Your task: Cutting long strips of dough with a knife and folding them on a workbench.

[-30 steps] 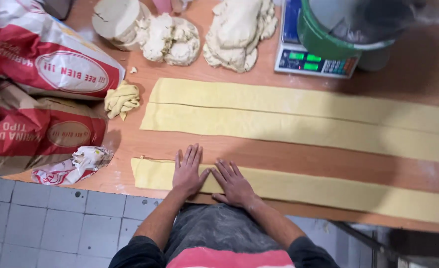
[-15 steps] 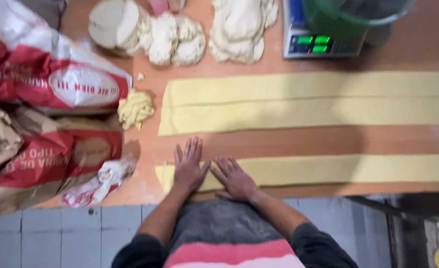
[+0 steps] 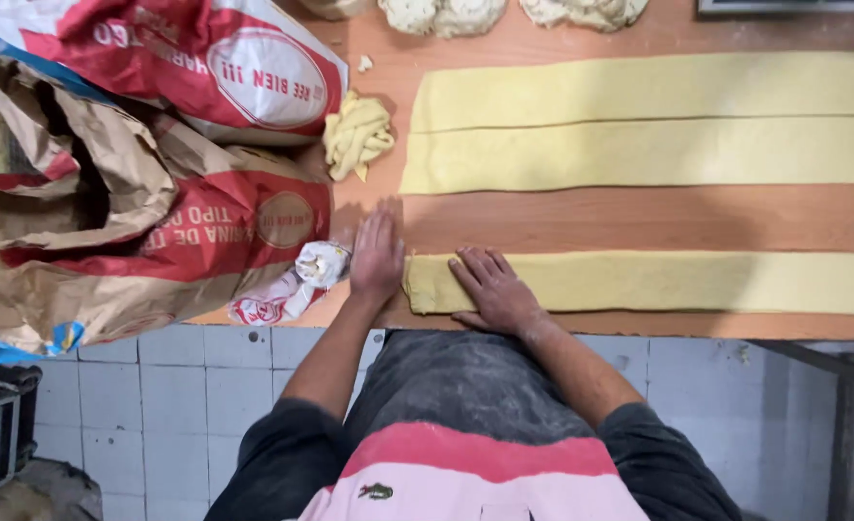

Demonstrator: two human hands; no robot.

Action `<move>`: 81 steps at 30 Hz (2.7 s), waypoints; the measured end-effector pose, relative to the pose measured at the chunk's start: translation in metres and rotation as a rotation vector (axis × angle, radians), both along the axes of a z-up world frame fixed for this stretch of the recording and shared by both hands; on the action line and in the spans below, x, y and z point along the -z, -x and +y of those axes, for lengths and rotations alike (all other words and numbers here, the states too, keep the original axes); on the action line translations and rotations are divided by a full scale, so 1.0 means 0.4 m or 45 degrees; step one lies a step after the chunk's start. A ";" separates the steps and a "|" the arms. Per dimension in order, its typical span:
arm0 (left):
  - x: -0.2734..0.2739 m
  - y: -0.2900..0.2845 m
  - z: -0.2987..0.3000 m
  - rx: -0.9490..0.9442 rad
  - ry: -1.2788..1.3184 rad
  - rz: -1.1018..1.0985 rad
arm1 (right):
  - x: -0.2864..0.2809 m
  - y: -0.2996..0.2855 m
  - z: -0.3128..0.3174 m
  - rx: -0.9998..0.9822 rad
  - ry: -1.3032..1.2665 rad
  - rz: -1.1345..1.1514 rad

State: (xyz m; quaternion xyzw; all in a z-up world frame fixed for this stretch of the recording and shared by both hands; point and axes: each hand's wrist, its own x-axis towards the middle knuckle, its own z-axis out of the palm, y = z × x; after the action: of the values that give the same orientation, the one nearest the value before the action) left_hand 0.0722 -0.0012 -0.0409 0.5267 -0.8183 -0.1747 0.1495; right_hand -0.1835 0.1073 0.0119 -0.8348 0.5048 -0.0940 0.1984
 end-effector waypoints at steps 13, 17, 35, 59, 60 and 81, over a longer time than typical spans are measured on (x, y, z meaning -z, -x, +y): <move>-0.080 -0.008 0.116 -0.048 -0.174 0.252 | -0.004 -0.114 -0.053 -0.076 -0.032 0.073; -0.059 -0.007 0.076 -0.160 -0.474 0.186 | -0.020 -0.122 -0.065 -0.082 -0.061 0.108; -0.080 0.000 0.108 -0.114 -0.264 0.196 | -0.010 -0.106 -0.053 -0.127 -0.054 0.002; 0.002 0.268 -0.177 -0.551 -0.162 0.025 | -0.024 0.556 0.224 0.716 -0.135 0.211; -0.012 0.293 -0.215 -0.654 -0.207 -0.041 | -0.017 0.592 0.225 0.762 -0.102 0.160; -0.190 1.157 -0.042 -0.139 -0.669 0.326 | 0.150 0.969 -0.131 1.103 -1.272 -2.291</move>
State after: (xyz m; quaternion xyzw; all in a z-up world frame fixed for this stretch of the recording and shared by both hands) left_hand -0.3906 -0.0182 0.0353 0.5645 -0.6900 -0.4372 0.1193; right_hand -0.5709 0.0547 -0.0479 -0.0426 0.4069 -0.5119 0.7554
